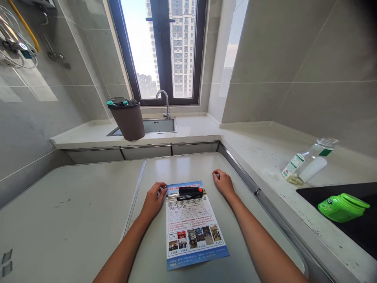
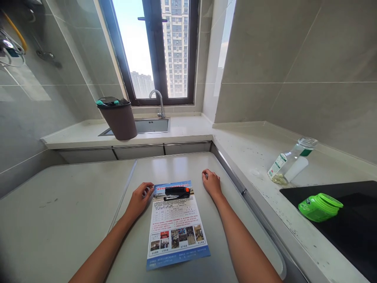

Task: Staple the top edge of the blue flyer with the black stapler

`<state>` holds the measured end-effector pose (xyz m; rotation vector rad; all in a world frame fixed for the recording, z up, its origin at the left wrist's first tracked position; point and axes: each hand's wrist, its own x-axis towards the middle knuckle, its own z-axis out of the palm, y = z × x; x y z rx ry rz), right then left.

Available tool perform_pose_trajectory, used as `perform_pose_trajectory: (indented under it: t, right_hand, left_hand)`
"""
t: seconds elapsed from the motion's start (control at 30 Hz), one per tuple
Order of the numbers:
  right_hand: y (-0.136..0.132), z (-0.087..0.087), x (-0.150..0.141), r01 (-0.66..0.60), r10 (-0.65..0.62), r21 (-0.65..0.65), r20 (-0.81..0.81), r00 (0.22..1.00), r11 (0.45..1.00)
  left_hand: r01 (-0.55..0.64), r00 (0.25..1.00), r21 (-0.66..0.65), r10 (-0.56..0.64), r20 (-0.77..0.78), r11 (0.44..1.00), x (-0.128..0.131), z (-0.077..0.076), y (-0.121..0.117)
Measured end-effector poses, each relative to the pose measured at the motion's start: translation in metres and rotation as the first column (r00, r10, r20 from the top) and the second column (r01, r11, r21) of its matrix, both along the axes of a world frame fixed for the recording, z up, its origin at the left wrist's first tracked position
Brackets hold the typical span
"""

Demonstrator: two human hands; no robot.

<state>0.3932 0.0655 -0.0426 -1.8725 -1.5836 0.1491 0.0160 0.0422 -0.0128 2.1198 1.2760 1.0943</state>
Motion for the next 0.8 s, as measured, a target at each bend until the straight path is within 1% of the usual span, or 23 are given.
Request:
perform_pose_trajectory:
  t: [0.17,0.3,0.4,0.53,0.63,0.7,0.73,0.8]
  right_hand:
    - [0.000,0.000,-0.001,-0.002,0.002,0.005,0.004,1.000,1.000]
    - [-0.001,0.000,-0.003,-0.003,0.003,0.012,0.006,1.000,1.000]
    - [-0.002,0.001,-0.003,-0.007,0.007,0.018,0.008,1.000,1.000]
    - [-0.003,0.004,-0.004,-0.001,0.001,0.037,0.009,1.000,0.999]
    - [-0.007,0.012,-0.010,-0.007,0.008,0.106,-0.013,1.000,0.994]
    - [-0.012,0.021,-0.017,-0.093,0.102,0.187,-0.039,0.994,0.978]
    - [-0.015,0.026,-0.022,-0.167,0.182,0.223,-0.047,0.982,0.960]
    - [-0.023,0.036,-0.034,-0.344,0.365,0.251,-0.039,0.930,0.905]
  left_hand:
    - [0.000,0.996,-0.097,0.009,0.091,0.995,-0.005,0.004,0.000]
    - [0.009,0.988,-0.155,0.015,0.152,0.988,-0.008,0.004,0.002]
    - [0.062,0.985,-0.139,-0.038,0.165,0.988,-0.008,0.004,0.002]
    - [0.131,0.985,-0.066,-0.123,0.117,0.989,-0.006,0.003,0.002]
    - [0.138,0.989,-0.035,-0.136,0.059,0.990,-0.004,0.003,0.000]
    - [0.145,0.989,-0.019,-0.144,0.029,0.989,-0.002,0.003,-0.002]
    - [0.150,0.988,-0.011,-0.150,0.021,0.989,-0.001,0.003,-0.003]
    - [0.159,0.987,-0.003,-0.159,0.015,0.987,0.000,0.003,-0.004]
